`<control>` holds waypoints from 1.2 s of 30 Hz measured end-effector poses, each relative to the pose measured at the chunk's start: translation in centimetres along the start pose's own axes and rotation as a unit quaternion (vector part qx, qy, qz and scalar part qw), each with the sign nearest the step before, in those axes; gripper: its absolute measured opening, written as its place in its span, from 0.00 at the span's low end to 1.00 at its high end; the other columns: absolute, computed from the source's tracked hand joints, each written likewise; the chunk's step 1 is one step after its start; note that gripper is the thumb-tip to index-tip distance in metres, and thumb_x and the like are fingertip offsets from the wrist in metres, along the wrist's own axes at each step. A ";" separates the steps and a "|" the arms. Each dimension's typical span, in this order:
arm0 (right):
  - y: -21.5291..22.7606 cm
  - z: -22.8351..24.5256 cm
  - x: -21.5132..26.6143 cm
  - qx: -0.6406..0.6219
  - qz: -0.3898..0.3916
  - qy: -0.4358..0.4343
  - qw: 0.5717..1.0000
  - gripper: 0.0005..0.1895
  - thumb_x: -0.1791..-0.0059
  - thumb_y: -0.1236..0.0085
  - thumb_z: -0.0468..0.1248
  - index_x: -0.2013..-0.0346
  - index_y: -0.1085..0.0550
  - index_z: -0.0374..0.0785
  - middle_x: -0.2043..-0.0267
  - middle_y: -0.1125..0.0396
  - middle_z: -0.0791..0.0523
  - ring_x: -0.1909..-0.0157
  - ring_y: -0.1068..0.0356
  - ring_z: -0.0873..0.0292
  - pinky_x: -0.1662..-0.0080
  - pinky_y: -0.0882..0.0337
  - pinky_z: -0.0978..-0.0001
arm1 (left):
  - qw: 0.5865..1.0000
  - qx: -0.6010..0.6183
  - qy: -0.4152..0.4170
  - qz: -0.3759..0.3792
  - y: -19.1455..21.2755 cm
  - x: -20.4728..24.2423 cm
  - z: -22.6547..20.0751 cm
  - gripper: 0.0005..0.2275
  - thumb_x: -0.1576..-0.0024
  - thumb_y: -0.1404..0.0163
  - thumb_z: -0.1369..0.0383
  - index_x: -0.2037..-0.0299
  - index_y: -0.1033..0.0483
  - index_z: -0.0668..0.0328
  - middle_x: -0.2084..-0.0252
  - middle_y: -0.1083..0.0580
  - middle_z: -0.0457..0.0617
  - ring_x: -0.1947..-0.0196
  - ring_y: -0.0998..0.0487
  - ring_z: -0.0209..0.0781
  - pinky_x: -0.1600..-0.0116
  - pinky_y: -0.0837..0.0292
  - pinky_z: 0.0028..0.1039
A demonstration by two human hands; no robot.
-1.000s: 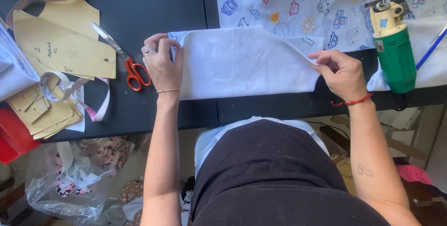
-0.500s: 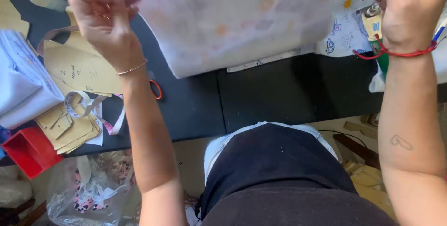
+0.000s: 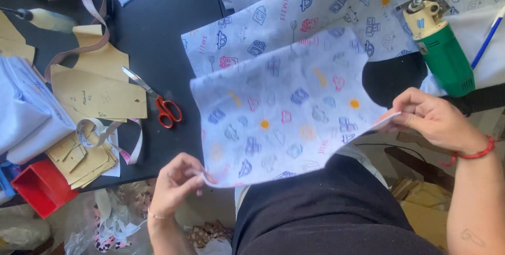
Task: The person uses a paper pattern to trace a shape onto a piece of white fabric with a blue pen. They then use a green electric rotary cutter to cut the fabric along the traced lines. The person repeats this process, folding the fabric and cutting multiple layers.
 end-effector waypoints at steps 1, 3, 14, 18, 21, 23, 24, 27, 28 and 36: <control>0.1 -1.5 1.0 -0.006 0.002 -0.110 0.994 0.03 0.56 0.55 0.28 0.70 0.35 0.29 0.74 0.34 0.46 0.68 0.26 0.50 0.63 0.27 0.65 | 0.997 0.032 0.062 0.031 -0.3 1.3 0.8 0.06 0.53 0.51 0.75 0.72 0.37 0.67 0.77 0.28 0.58 0.75 0.24 0.40 0.81 0.32 0.18; -0.5 -1.1 0.5 0.019 0.038 -0.135 0.990 0.03 0.56 0.55 0.30 0.72 0.36 0.30 0.77 0.30 0.42 0.71 0.25 0.49 0.69 0.27 0.66 | 0.994 0.043 0.091 0.048 -0.5 1.4 1.6 0.07 0.54 0.50 0.75 0.72 0.36 0.67 0.76 0.29 0.56 0.78 0.27 0.37 0.81 0.32 0.18; -1.8 -0.9 -7.1 0.134 -0.186 0.041 0.972 0.03 0.55 0.49 0.31 0.70 0.34 0.38 0.73 0.38 0.60 0.73 0.40 0.68 0.71 0.40 0.80 | 0.934 -0.062 -0.074 -0.345 0.6 -8.5 2.3 0.06 0.51 0.49 0.76 0.68 0.35 0.62 0.71 0.33 0.49 0.83 0.33 0.30 0.78 0.33 0.12; -0.9 -2.7 -10.1 0.168 -0.265 0.112 0.943 0.04 0.56 0.44 0.33 0.68 0.30 0.40 0.72 0.34 0.59 0.76 0.39 0.68 0.71 0.38 0.80 | 0.927 -0.065 -0.126 -0.349 1.7 -11.9 3.5 0.08 0.50 0.48 0.72 0.65 0.34 0.62 0.70 0.29 0.52 0.79 0.28 0.30 0.75 0.27 0.14; -1.2 -2.3 -10.1 0.172 -0.275 0.101 0.941 0.04 0.56 0.43 0.34 0.68 0.29 0.40 0.72 0.33 0.59 0.76 0.38 0.67 0.71 0.37 0.79 | 0.927 -0.061 -0.103 -0.355 1.3 -12.1 3.3 0.09 0.51 0.48 0.71 0.65 0.35 0.61 0.70 0.28 0.52 0.82 0.29 0.31 0.75 0.28 0.14; -1.3 -1.9 -10.0 0.181 -0.290 0.093 0.935 0.04 0.57 0.42 0.35 0.70 0.28 0.40 0.73 0.33 0.60 0.75 0.40 0.68 0.69 0.36 0.78 | 0.920 -0.090 -0.087 -0.372 0.9 -12.0 3.0 0.07 0.52 0.48 0.70 0.67 0.34 0.59 0.72 0.29 0.48 0.80 0.30 0.30 0.74 0.28 0.13; -1.3 -2.2 -10.2 0.201 -0.279 0.082 0.935 0.04 0.58 0.42 0.36 0.70 0.28 0.40 0.73 0.33 0.59 0.73 0.37 0.66 0.67 0.34 0.75 | 0.922 -0.091 -0.082 -0.368 0.9 -12.1 3.2 0.08 0.52 0.48 0.70 0.66 0.34 0.60 0.71 0.29 0.48 0.76 0.28 0.31 0.73 0.28 0.14; -0.9 -2.5 -10.5 0.227 -0.271 0.062 0.933 0.06 0.58 0.42 0.38 0.71 0.29 0.41 0.74 0.33 0.59 0.71 0.34 0.64 0.65 0.34 0.71 | 0.926 -0.083 -0.080 -0.359 0.7 -13.0 3.5 0.07 0.51 0.49 0.71 0.66 0.34 0.60 0.71 0.28 0.48 0.77 0.29 0.30 0.74 0.29 0.13; -0.8 -2.5 -10.4 0.235 -0.271 0.056 0.932 0.06 0.58 0.42 0.39 0.71 0.29 0.42 0.74 0.33 0.60 0.70 0.34 0.63 0.65 0.35 0.70 | 0.927 -0.073 -0.083 -0.357 0.6 -13.2 3.7 0.06 0.50 0.50 0.72 0.66 0.35 0.60 0.72 0.29 0.48 0.82 0.31 0.29 0.76 0.31 0.12; -0.8 -1.4 -8.3 0.276 -0.173 -0.015 0.945 0.20 0.63 0.39 0.42 0.64 0.38 0.39 0.74 0.32 0.58 0.70 0.34 0.54 0.63 0.39 0.63 | 0.810 -0.445 -0.334 -0.184 -9.7 -13.6 2.6 0.08 0.51 0.48 0.74 0.65 0.34 0.59 0.62 0.32 0.50 0.70 0.31 0.39 0.67 0.40 0.24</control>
Point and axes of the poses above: each hand's wrist, its own x-axis away from the middle knuckle, its own y-axis out of the back of the hand, z = x × y, the point moved 4 cm from there along -x, towards the middle knuckle
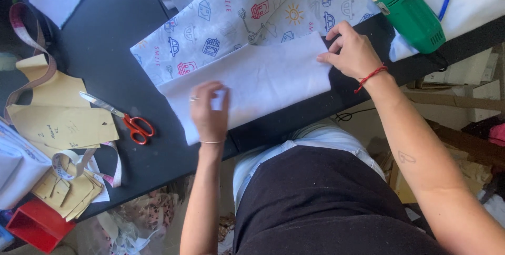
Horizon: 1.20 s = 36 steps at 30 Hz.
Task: The person uses a paper pattern to trace a shape onto a piece of white fabric with a blue pen. They then use a green electric rotary cutter to cut the fabric along the traced lines. The person repeats this process, folding the fabric and cutting multiple layers.
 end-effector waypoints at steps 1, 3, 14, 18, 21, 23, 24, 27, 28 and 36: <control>-0.1 -0.1 0.1 0.013 -0.001 0.005 1.000 0.20 0.62 0.40 0.42 0.65 0.39 0.39 0.75 0.32 0.57 0.68 0.34 0.51 0.64 0.39 0.60 | 0.991 0.026 -0.065 0.111 -2.2 0.5 -1.4 0.08 0.55 0.44 0.73 0.70 0.32 0.57 0.65 0.30 0.47 0.64 0.30 0.43 0.58 0.40 0.30; 1.1 -0.5 0.5 0.011 -0.054 0.017 0.998 0.20 0.61 0.38 0.44 0.66 0.37 0.39 0.76 0.33 0.57 0.71 0.34 0.54 0.67 0.37 0.62 | 0.972 -0.005 -0.134 0.190 -5.5 1.9 -2.9 0.08 0.53 0.47 0.65 0.67 0.32 0.52 0.63 0.31 0.44 0.65 0.31 0.41 0.59 0.41 0.31; 8.1 -9.3 0.2 0.195 -0.263 0.147 0.933 0.32 0.61 0.31 0.46 0.55 0.36 0.28 0.58 0.45 0.44 0.57 0.44 0.45 0.60 0.38 0.55 | 0.943 -0.012 -0.225 0.245 -11.5 1.0 -8.1 0.03 0.51 0.52 0.66 0.69 0.32 0.48 0.63 0.31 0.40 0.70 0.32 0.41 0.59 0.43 0.32; 7.6 -7.2 0.1 0.306 -0.330 0.142 0.882 0.32 0.62 0.33 0.52 0.53 0.35 0.39 0.58 0.38 0.52 0.59 0.39 0.54 0.61 0.46 0.64 | 0.857 -0.030 -0.335 0.392 -14.6 4.1 -9.1 0.21 0.48 0.55 0.59 0.44 0.41 0.50 0.38 0.49 0.42 0.37 0.51 0.40 0.38 0.60 0.50; 7.7 -6.5 0.3 0.302 -0.354 0.168 0.869 0.29 0.62 0.33 0.49 0.55 0.33 0.39 0.59 0.35 0.53 0.59 0.37 0.52 0.64 0.43 0.64 | 0.829 0.089 -0.389 0.392 -11.9 4.7 -9.8 0.15 0.45 0.60 0.67 0.47 0.40 0.53 0.41 0.46 0.44 0.39 0.47 0.39 0.36 0.58 0.41; 7.2 -6.4 2.0 0.272 -0.351 0.172 0.880 0.27 0.63 0.32 0.46 0.56 0.32 0.36 0.61 0.35 0.52 0.59 0.36 0.50 0.64 0.38 0.61 | 0.836 0.195 -0.365 0.360 -9.6 4.2 -9.3 0.11 0.43 0.64 0.73 0.53 0.33 0.55 0.45 0.37 0.45 0.41 0.40 0.40 0.36 0.55 0.37; 6.9 -6.2 3.5 0.190 -0.342 0.163 0.906 0.24 0.59 0.33 0.43 0.58 0.32 0.31 0.61 0.35 0.48 0.62 0.35 0.52 0.63 0.35 0.63 | 0.856 0.179 -0.350 0.335 -9.0 3.8 -8.6 0.09 0.44 0.62 0.74 0.57 0.31 0.55 0.48 0.34 0.44 0.44 0.38 0.39 0.37 0.58 0.40; 4.3 -5.7 8.5 -0.117 -0.272 0.026 0.955 0.23 0.60 0.40 0.45 0.58 0.33 0.35 0.62 0.35 0.52 0.63 0.36 0.60 0.61 0.33 0.70 | 0.893 0.103 -0.315 0.304 -8.7 3.1 -6.1 0.09 0.46 0.57 0.71 0.56 0.31 0.54 0.49 0.34 0.45 0.44 0.39 0.39 0.38 0.62 0.47; 2.3 -6.1 10.5 -0.335 -0.190 -0.098 0.918 0.25 0.65 0.46 0.49 0.57 0.35 0.43 0.62 0.37 0.59 0.61 0.38 0.65 0.59 0.35 0.76 | 0.906 0.045 -0.299 0.296 -9.1 3.1 -5.2 0.13 0.46 0.54 0.67 0.52 0.33 0.53 0.45 0.37 0.46 0.41 0.42 0.41 0.38 0.64 0.51; -6.2 -0.6 18.6 -0.319 -0.030 -0.371 0.872 0.13 0.69 0.44 0.34 0.72 0.33 0.36 0.75 0.35 0.51 0.73 0.37 0.56 0.67 0.38 0.66 | 0.907 0.066 -0.302 0.286 -9.2 1.9 -4.7 0.09 0.49 0.52 0.71 0.58 0.32 0.50 0.49 0.37 0.48 0.45 0.39 0.45 0.40 0.55 0.53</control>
Point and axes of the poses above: each hand's wrist, its own x-axis away from the middle knuckle, its own y-axis out of the back of the hand, z = x × y, the point moved 4 cm from there along -x, towards the middle knuckle
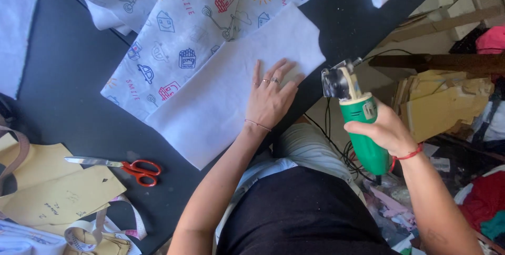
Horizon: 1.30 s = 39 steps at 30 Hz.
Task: The person uses a paper pattern to trace a shape onto a piece of white fabric with a blue pen. They then use a green electric rotary cutter to cut the fabric along the traced lines. The person repeats this process, folding the fabric and cutting multiple layers.
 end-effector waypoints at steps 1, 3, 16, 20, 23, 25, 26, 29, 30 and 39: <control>-0.1 0.7 1.0 0.131 -0.025 -0.014 0.991 0.15 0.70 0.44 0.37 0.70 0.33 0.41 0.73 0.36 0.57 0.69 0.40 0.60 0.62 0.42 0.72 | 1.000 -0.005 0.000 -0.009 0.1 0.1 0.0 0.09 0.48 0.52 0.71 0.58 0.32 0.48 0.50 0.37 0.47 0.45 0.39 0.44 0.40 0.53 0.52; -0.5 2.1 1.5 0.196 -0.026 -0.042 0.979 0.19 0.70 0.45 0.42 0.67 0.35 0.43 0.69 0.34 0.54 0.65 0.37 0.54 0.62 0.41 0.66 | 1.000 0.000 0.000 -0.007 0.2 -0.1 0.0 0.09 0.48 0.52 0.71 0.58 0.32 0.48 0.50 0.37 0.48 0.45 0.39 0.45 0.41 0.53 0.52; -1.0 3.7 -1.0 0.211 -0.028 0.046 0.976 0.39 0.71 0.43 0.49 0.51 0.41 0.32 0.57 0.40 0.38 0.50 0.42 0.35 0.53 0.42 0.42 | 0.999 0.034 0.035 -0.019 -1.1 0.4 0.7 0.10 0.50 0.53 0.68 0.58 0.31 0.43 0.49 0.37 0.45 0.43 0.42 0.40 0.38 0.63 0.50; -1.4 4.4 -1.0 0.204 -0.032 0.045 0.977 0.40 0.72 0.44 0.50 0.52 0.41 0.32 0.56 0.40 0.39 0.50 0.42 0.36 0.54 0.42 0.41 | 0.998 0.037 0.034 -0.024 -1.0 0.2 0.9 0.10 0.51 0.51 0.69 0.59 0.31 0.44 0.49 0.37 0.45 0.43 0.42 0.40 0.38 0.63 0.50; -2.0 4.6 -0.7 0.202 -0.036 0.055 0.977 0.40 0.70 0.43 0.52 0.53 0.40 0.30 0.58 0.40 0.38 0.52 0.42 0.35 0.54 0.42 0.41 | 0.998 0.039 0.038 -0.022 -1.0 0.4 0.8 0.10 0.51 0.51 0.68 0.59 0.31 0.44 0.49 0.38 0.44 0.43 0.42 0.40 0.38 0.62 0.49; -2.3 5.2 -0.6 0.180 -0.048 0.052 0.981 0.41 0.69 0.43 0.55 0.53 0.41 0.30 0.58 0.41 0.38 0.52 0.42 0.35 0.54 0.43 0.41 | 0.998 0.041 0.039 -0.030 -0.9 0.3 0.9 0.10 0.50 0.52 0.68 0.59 0.31 0.44 0.50 0.37 0.44 0.43 0.41 0.39 0.38 0.61 0.49; -2.6 5.5 -0.6 0.181 -0.049 0.053 0.981 0.41 0.69 0.43 0.55 0.53 0.41 0.30 0.58 0.41 0.38 0.52 0.42 0.35 0.54 0.43 0.41 | 0.998 0.041 0.039 -0.031 -0.8 0.2 0.9 0.10 0.50 0.52 0.68 0.59 0.31 0.44 0.50 0.37 0.44 0.43 0.41 0.39 0.38 0.61 0.49; -3.2 5.9 -0.5 0.133 -0.068 0.025 0.988 0.40 0.69 0.42 0.53 0.52 0.42 0.32 0.58 0.41 0.40 0.50 0.43 0.37 0.52 0.44 0.44 | 0.998 0.039 0.046 -0.037 -0.7 0.1 0.9 0.09 0.50 0.53 0.68 0.60 0.31 0.44 0.51 0.37 0.44 0.44 0.41 0.39 0.38 0.61 0.47; -3.3 6.0 -0.5 0.129 -0.076 0.021 0.989 0.40 0.70 0.42 0.54 0.53 0.42 0.33 0.57 0.41 0.41 0.50 0.43 0.38 0.52 0.44 0.44 | 0.997 0.043 0.044 -0.042 -0.7 0.2 1.0 0.08 0.49 0.54 0.69 0.60 0.31 0.44 0.51 0.37 0.44 0.44 0.40 0.39 0.38 0.60 0.47; -4.5 7.6 -0.7 0.064 -0.126 0.032 0.989 0.38 0.66 0.43 0.57 0.53 0.42 0.37 0.58 0.42 0.45 0.50 0.43 0.42 0.52 0.45 0.48 | 0.996 0.049 0.048 -0.049 -0.7 0.3 1.1 0.07 0.49 0.54 0.69 0.62 0.31 0.45 0.51 0.36 0.43 0.44 0.40 0.38 0.37 0.60 0.45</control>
Point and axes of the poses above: each hand's wrist, its own x-axis away from the middle knuckle, its own y-axis out of the back of the hand, z = x × y, the point moved 4 cm from there along -x, towards the middle knuckle
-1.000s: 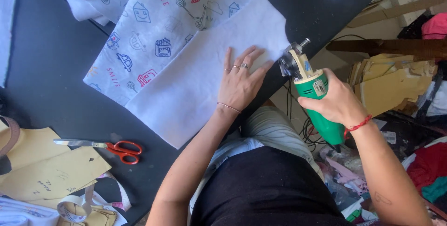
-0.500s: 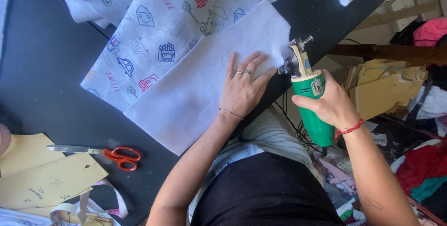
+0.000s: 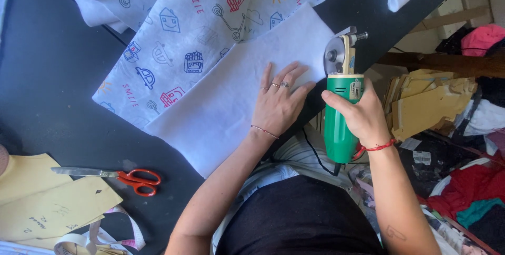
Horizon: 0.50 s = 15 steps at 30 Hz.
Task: The person uses a paper pattern to trace a shape onto a piece of white fabric with a blue pen. They then use a green electric rotary cutter to cut the fabric along the traced lines. The person repeats this process, folding the fabric and cutting multiple layers.
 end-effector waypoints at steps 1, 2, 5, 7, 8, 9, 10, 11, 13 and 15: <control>-0.1 0.0 0.0 -0.013 -0.006 0.007 1.000 0.37 0.65 0.43 0.57 0.53 0.42 0.36 0.58 0.42 0.45 0.50 0.43 0.43 0.53 0.45 0.50 | 1.000 0.001 0.001 0.002 0.0 0.0 0.0 0.06 0.49 0.54 0.69 0.63 0.31 0.46 0.51 0.36 0.43 0.44 0.40 0.38 0.37 0.60 0.45; -0.2 0.2 0.0 -0.012 -0.006 0.006 1.000 0.37 0.65 0.43 0.57 0.53 0.42 0.36 0.58 0.42 0.45 0.50 0.43 0.43 0.53 0.45 0.50 | 1.000 0.002 0.002 0.002 0.0 0.1 0.0 0.06 0.49 0.54 0.69 0.63 0.31 0.46 0.51 0.36 0.43 0.44 0.40 0.38 0.37 0.60 0.45; -0.3 0.5 0.0 -0.021 -0.017 0.008 1.000 0.37 0.64 0.44 0.57 0.53 0.43 0.36 0.57 0.43 0.45 0.50 0.44 0.43 0.53 0.45 0.50 | 1.000 -0.002 -0.002 0.001 0.2 0.0 0.0 0.07 0.49 0.54 0.69 0.62 0.31 0.46 0.51 0.37 0.43 0.44 0.40 0.38 0.37 0.61 0.45; -0.3 0.6 -0.3 -0.021 -0.024 0.028 0.999 0.37 0.62 0.46 0.57 0.51 0.44 0.34 0.55 0.45 0.44 0.49 0.45 0.42 0.53 0.46 0.49 | 1.000 0.005 0.001 -0.001 0.2 0.0 0.1 0.07 0.50 0.53 0.70 0.62 0.31 0.46 0.51 0.36 0.44 0.44 0.40 0.39 0.37 0.61 0.46; -0.4 0.6 -0.3 -0.020 -0.022 0.029 0.999 0.37 0.62 0.46 0.57 0.51 0.44 0.34 0.55 0.45 0.44 0.49 0.45 0.42 0.53 0.46 0.49 | 1.000 0.004 0.002 -0.001 0.2 0.0 0.1 0.07 0.50 0.53 0.70 0.62 0.31 0.46 0.51 0.36 0.44 0.44 0.40 0.39 0.37 0.61 0.46; -0.4 0.6 -0.3 -0.024 -0.028 0.030 0.999 0.38 0.62 0.46 0.58 0.51 0.44 0.34 0.55 0.45 0.44 0.49 0.45 0.41 0.54 0.46 0.49 | 1.000 0.000 0.001 -0.005 0.3 0.0 0.0 0.07 0.50 0.53 0.70 0.63 0.31 0.46 0.51 0.36 0.43 0.45 0.39 0.38 0.37 0.60 0.45; -0.5 0.6 -0.3 -0.029 -0.034 0.032 0.998 0.38 0.61 0.46 0.58 0.51 0.44 0.33 0.55 0.45 0.43 0.49 0.45 0.41 0.54 0.45 0.49 | 1.000 -0.005 -0.001 -0.010 0.3 0.0 0.0 0.07 0.50 0.53 0.70 0.63 0.31 0.46 0.51 0.36 0.43 0.45 0.39 0.38 0.37 0.60 0.45; -0.5 0.4 -0.5 -0.028 -0.033 0.033 0.999 0.38 0.61 0.46 0.58 0.51 0.44 0.33 0.55 0.45 0.43 0.49 0.45 0.41 0.54 0.45 0.49 | 1.000 -0.006 0.000 -0.010 0.4 0.0 0.0 0.07 0.50 0.53 0.70 0.63 0.31 0.46 0.51 0.36 0.43 0.45 0.39 0.38 0.37 0.60 0.45; -0.5 0.1 -1.0 -0.032 -0.043 0.042 0.998 0.37 0.61 0.46 0.58 0.52 0.43 0.32 0.56 0.45 0.43 0.50 0.45 0.41 0.54 0.45 0.50 | 1.000 0.001 -0.001 -0.011 0.5 -0.1 0.0 0.07 0.50 0.53 0.70 0.63 0.31 0.47 0.52 0.36 0.43 0.45 0.39 0.38 0.37 0.60 0.45; -0.5 0.8 -0.7 -0.032 -0.043 0.039 0.998 0.37 0.61 0.46 0.58 0.52 0.42 0.33 0.55 0.45 0.43 0.50 0.45 0.41 0.54 0.45 0.49 | 1.000 -0.001 0.001 -0.016 0.5 -0.1 -0.1 0.06 0.50 0.53 0.70 0.64 0.31 0.47 0.52 0.36 0.43 0.45 0.39 0.38 0.37 0.59 0.45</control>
Point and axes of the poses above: each hand's wrist, its own x-axis away from the middle knuckle, its own y-axis out of the back of the hand, z = x × y, the point moved 4 cm from there along -x, towards the middle knuckle
